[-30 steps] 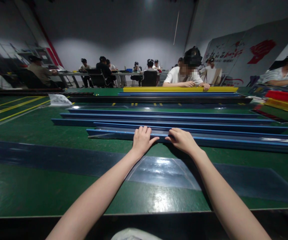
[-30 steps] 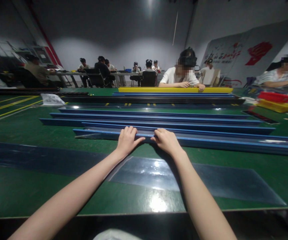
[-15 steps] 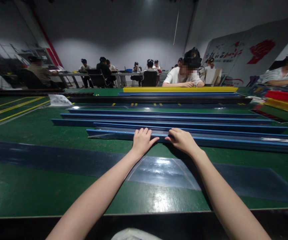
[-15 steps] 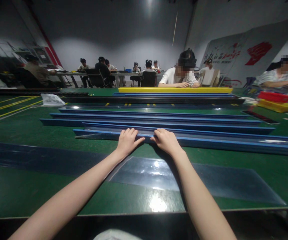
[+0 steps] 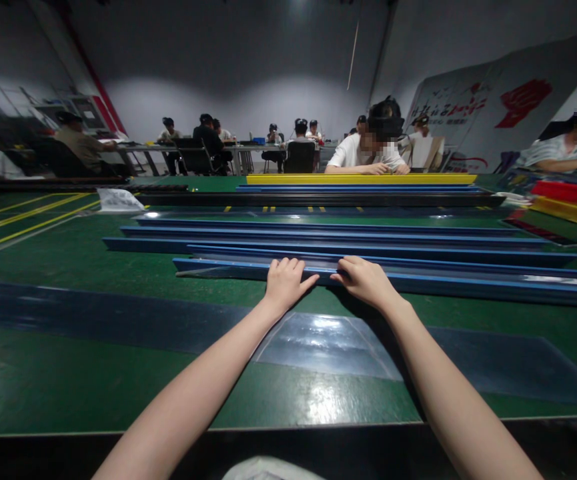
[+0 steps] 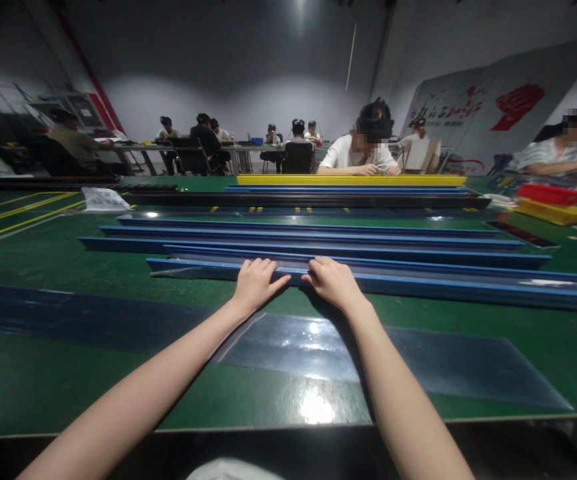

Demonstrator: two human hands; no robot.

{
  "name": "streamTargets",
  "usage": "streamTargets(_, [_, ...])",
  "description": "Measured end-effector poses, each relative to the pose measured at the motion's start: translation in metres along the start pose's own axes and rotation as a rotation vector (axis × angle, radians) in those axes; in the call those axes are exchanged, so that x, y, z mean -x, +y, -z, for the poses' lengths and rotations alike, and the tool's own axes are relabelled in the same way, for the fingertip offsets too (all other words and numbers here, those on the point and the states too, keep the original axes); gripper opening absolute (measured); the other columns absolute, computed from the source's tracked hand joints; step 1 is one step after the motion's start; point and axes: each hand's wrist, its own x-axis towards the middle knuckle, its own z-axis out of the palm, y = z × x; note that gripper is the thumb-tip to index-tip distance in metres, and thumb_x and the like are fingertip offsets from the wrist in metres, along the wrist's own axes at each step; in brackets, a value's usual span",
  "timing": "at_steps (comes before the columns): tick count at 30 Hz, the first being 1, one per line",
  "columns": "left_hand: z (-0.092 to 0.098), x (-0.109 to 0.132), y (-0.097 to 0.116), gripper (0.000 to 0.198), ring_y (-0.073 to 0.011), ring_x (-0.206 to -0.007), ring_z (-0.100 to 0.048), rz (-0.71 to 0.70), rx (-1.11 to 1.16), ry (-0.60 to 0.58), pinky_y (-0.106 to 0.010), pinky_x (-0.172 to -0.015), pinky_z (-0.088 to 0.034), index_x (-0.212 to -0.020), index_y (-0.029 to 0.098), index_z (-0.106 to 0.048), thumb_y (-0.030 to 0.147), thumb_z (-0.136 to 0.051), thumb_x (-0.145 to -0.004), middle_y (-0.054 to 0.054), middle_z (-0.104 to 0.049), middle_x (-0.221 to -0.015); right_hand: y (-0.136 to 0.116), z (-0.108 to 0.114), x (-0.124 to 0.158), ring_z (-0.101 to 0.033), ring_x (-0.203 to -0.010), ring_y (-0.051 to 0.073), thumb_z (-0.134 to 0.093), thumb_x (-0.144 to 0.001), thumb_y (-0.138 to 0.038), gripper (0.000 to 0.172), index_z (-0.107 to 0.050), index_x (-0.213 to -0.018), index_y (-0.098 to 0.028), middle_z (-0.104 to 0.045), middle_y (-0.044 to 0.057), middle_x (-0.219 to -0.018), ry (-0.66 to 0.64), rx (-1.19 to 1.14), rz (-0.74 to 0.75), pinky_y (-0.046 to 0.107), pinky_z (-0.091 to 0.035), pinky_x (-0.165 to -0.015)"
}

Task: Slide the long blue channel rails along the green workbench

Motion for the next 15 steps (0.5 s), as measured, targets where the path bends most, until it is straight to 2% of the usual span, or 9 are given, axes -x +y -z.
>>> streamTargets(15, [0.0027, 0.0008, -0.0007, 0.032, -0.0192, -0.077, -0.054, -0.01, 0.055, 0.012, -0.032, -0.069, -0.031, -0.082, 0.018, -0.06, 0.046, -0.044, -0.084, -0.005, -0.064, -0.078, 0.0044, 0.001, 0.0004, -0.056, -0.074, 0.015, -0.045, -0.084, -0.036, 0.023, -0.056, -0.076, -0.018, -0.062, 0.004, -0.079, 0.008, 0.044, -0.016, 0.025, -0.026, -0.055])
